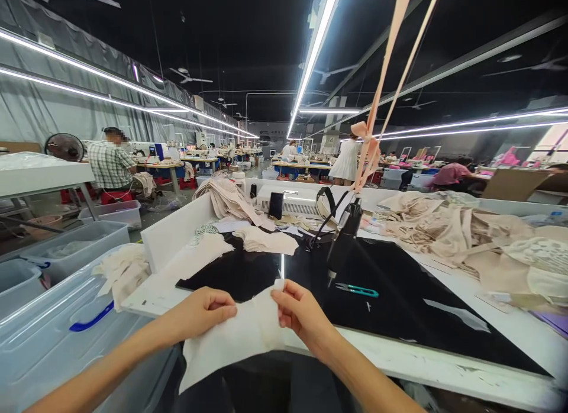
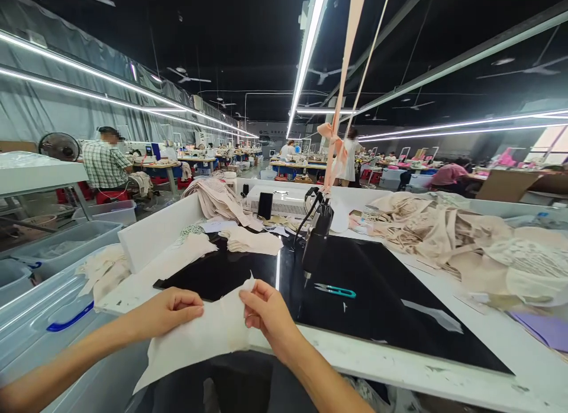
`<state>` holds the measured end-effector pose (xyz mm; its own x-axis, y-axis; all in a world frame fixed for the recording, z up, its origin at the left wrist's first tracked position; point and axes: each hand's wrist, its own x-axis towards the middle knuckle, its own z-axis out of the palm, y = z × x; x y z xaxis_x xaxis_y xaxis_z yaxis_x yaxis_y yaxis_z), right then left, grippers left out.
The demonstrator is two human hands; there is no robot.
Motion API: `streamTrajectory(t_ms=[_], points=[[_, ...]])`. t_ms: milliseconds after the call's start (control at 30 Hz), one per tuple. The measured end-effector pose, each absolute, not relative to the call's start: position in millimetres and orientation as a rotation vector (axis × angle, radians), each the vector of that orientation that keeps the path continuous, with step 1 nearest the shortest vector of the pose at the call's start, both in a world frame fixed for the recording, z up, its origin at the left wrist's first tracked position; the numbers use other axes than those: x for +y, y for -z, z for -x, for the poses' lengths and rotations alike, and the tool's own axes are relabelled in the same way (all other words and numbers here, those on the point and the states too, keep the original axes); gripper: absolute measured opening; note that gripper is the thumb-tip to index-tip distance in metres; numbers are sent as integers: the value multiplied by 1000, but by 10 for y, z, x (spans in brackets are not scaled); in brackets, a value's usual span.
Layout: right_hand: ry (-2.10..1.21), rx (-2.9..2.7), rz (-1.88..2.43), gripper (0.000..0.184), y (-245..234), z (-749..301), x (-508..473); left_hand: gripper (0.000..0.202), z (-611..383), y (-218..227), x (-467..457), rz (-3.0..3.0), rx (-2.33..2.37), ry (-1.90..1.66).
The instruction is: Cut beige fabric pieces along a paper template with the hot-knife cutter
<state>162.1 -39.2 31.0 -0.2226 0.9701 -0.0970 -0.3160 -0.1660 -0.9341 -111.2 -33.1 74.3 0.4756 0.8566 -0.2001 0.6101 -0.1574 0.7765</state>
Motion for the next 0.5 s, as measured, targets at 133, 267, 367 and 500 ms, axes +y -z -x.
streamTrajectory(t_ms=[133, 267, 367, 500], points=[[-1515, -1128, 1057, 65, -162, -1684, -162, 40, 1147, -590, -70, -2153, 1388, -254], [-1462, -1153, 1127, 56, -81, -1664, 68, 30, 1029, -559, 147, -2436, 1551, -173], [-1448, -1169, 1165, 51, -68, -1649, 222, 23, 924, -536, 209, -2521, 1630, -228], [-1434, -1209, 1201, 41, -59, -1675, 371, 27, 809, -392, 136, -2707, 1441, -362]])
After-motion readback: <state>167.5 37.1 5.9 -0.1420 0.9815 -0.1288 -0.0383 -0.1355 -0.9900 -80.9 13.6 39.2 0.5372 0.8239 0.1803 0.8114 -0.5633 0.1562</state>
